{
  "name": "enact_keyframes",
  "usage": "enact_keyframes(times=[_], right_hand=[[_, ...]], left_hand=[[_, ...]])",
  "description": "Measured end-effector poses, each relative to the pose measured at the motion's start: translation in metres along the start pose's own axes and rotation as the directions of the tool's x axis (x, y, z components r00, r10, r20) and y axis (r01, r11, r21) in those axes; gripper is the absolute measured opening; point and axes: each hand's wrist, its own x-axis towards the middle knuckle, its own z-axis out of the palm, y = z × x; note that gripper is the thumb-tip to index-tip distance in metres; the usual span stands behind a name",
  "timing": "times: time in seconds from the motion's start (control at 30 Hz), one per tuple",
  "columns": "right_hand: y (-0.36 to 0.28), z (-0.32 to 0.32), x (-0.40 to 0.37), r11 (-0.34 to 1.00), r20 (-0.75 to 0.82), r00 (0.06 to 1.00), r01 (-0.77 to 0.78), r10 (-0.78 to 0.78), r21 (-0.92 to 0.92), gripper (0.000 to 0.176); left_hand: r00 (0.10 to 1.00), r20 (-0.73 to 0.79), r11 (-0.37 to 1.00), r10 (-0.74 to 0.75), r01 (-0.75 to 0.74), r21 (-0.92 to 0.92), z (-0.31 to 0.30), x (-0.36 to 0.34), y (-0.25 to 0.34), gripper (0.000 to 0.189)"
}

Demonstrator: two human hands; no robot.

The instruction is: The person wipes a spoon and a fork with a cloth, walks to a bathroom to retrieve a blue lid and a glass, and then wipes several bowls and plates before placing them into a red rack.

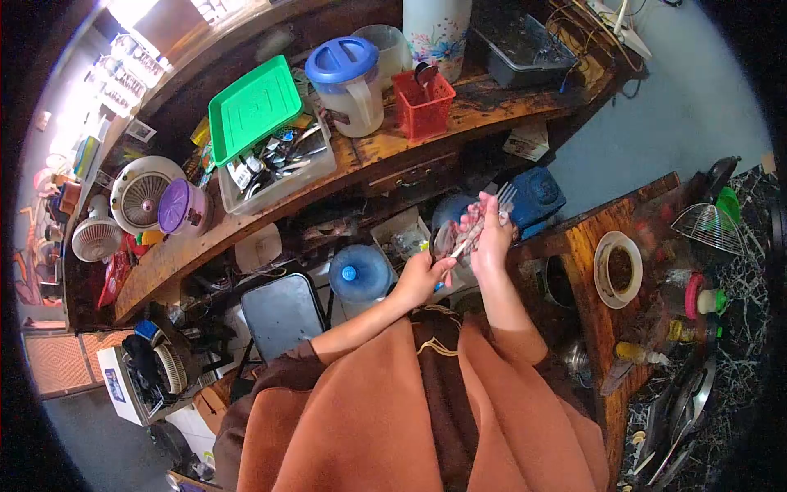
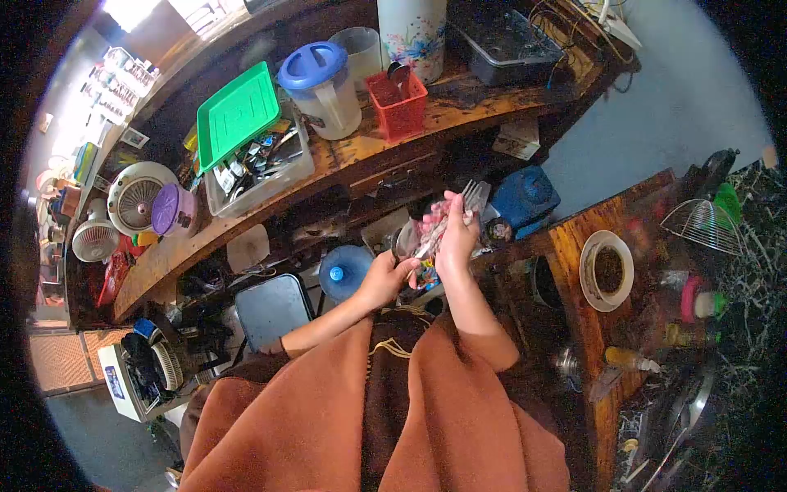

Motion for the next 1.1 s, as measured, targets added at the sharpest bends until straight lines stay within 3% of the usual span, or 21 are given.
enact_keyframes(times=[0.1, 0.17, 0.23, 0.3, 0.37, 0.43, 0.47, 0.5, 0.57, 0.63, 0.7, 0.77, 0.8, 0.87, 0.93, 1.03, 1.07, 1.1], right_hand=[[0.009, -0.003, -0.013, 0.97, 0.131, 0.99, 0.087, -0.058, -0.227, 0.026], [0.008, -0.01, -0.01, 0.963, 0.078, 0.997, -0.006, 0.028, -0.27, 0.028], [0.0, -0.009, 0.002, 0.988, 0.178, 0.975, -0.119, 0.135, -0.098, 0.032], [-0.02, -0.004, 0.014, 0.966, 0.157, 0.953, -0.257, 0.26, -0.04, 0.038], [-0.034, -0.003, 0.01, 0.916, 0.242, 0.919, -0.222, 0.311, -0.333, 0.038], [-0.023, -0.003, 0.001, 0.79, 0.16, 0.923, -0.198, 0.349, -0.581, 0.037], [-0.023, 0.002, -0.011, 0.79, 0.284, 0.896, -0.109, 0.34, -0.603, 0.035], [-0.018, 0.001, -0.016, 0.716, 0.263, 0.881, -0.113, 0.393, -0.689, 0.034], [-0.012, -0.001, -0.02, 0.734, 0.38, 0.786, -0.134, 0.488, -0.666, 0.033], [-0.011, 0.006, -0.025, 0.796, 0.443, 0.786, -0.1, 0.431, -0.597, 0.032], [-0.011, 0.011, -0.032, 0.854, 0.494, 0.792, -0.065, 0.359, -0.516, 0.031], [-0.013, 0.01, -0.04, 0.707, 0.407, 0.87, 0.101, 0.279, -0.7, 0.027], [-0.011, 0.009, -0.038, 0.662, 0.45, 0.86, 0.192, 0.243, -0.725, 0.026], [-0.012, 0.007, -0.037, 0.687, 0.426, 0.868, 0.147, 0.255, -0.711, 0.026], [-0.01, 0.006, -0.037, 0.73, 0.383, 0.874, 0.049, 0.299, -0.682, 0.024], [-0.005, 0.0, -0.036, 0.741, 0.424, 0.844, 0.048, 0.329, -0.67, 0.024], [-0.006, 0.0, -0.034, 0.741, 0.422, 0.846, 0.049, 0.326, -0.67, 0.024], [-0.009, 0.001, -0.031, 0.713, 0.44, 0.845, 0.104, 0.305, -0.694, 0.024]], left_hand=[[0.993, 0.075, 0.989, 0.086, -0.094, 0.11, -0.004, 0.012, -0.028, 0.022], [0.991, 0.104, 0.971, 0.078, -0.1, 0.216, -0.005, 0.009, -0.023, 0.022], [0.989, 0.126, 0.941, 0.072, -0.109, 0.32, -0.007, 0.005, -0.006, 0.023], [0.971, -0.048, 0.934, 0.236, -0.213, 0.288, -0.011, 0.006, 0.003, 0.028], [0.969, -0.157, 0.981, 0.192, -0.188, 0.041, -0.028, 0.024, -0.005, 0.023], [0.951, -0.217, 0.953, 0.222, -0.259, -0.159, -0.04, 0.036, 0.014, 0.018], [0.952, -0.207, 0.947, 0.227, -0.265, -0.181, -0.042, 0.037, 0.028, 0.018], [0.952, -0.197, 0.94, 0.233, -0.272, -0.204, -0.042, 0.036, 0.043, 0.02], [0.958, -0.079, 0.935, 0.276, -0.286, -0.211, -0.039, 0.044, 0.043, 0.018], [0.971, -0.119, 0.966, 0.208, -0.223, -0.132, -0.04, 0.043, 0.048, 0.014], [0.857, -0.241, 0.834, 0.456, -0.506, -0.222, -0.046, 0.055, 0.047, 0.01], [0.877, -0.325, 0.894, 0.353, -0.419, -0.159, -0.054, 0.056, 0.051, 0.009], [0.893, -0.328, 0.893, 0.308, -0.391, -0.224, -0.05, 0.053, 0.055, 0.009], [0.907, -0.326, 0.887, 0.266, -0.363, -0.286, -0.048, 0.049, 0.057, 0.009], [0.948, -0.209, 0.968, 0.242, -0.252, -0.021, -0.054, 0.05, 0.051, 0.012], [0.908, -0.27, 0.94, 0.32, -0.339, -0.026, -0.062, 0.056, 0.052, 0.008], [0.947, -0.295, 0.991, 0.128, -0.132, 0.006, -0.067, 0.054, 0.055, 0.01], [0.948, -0.291, 0.991, 0.13, -0.134, 0.006, -0.067, 0.058, 0.055, 0.01]])
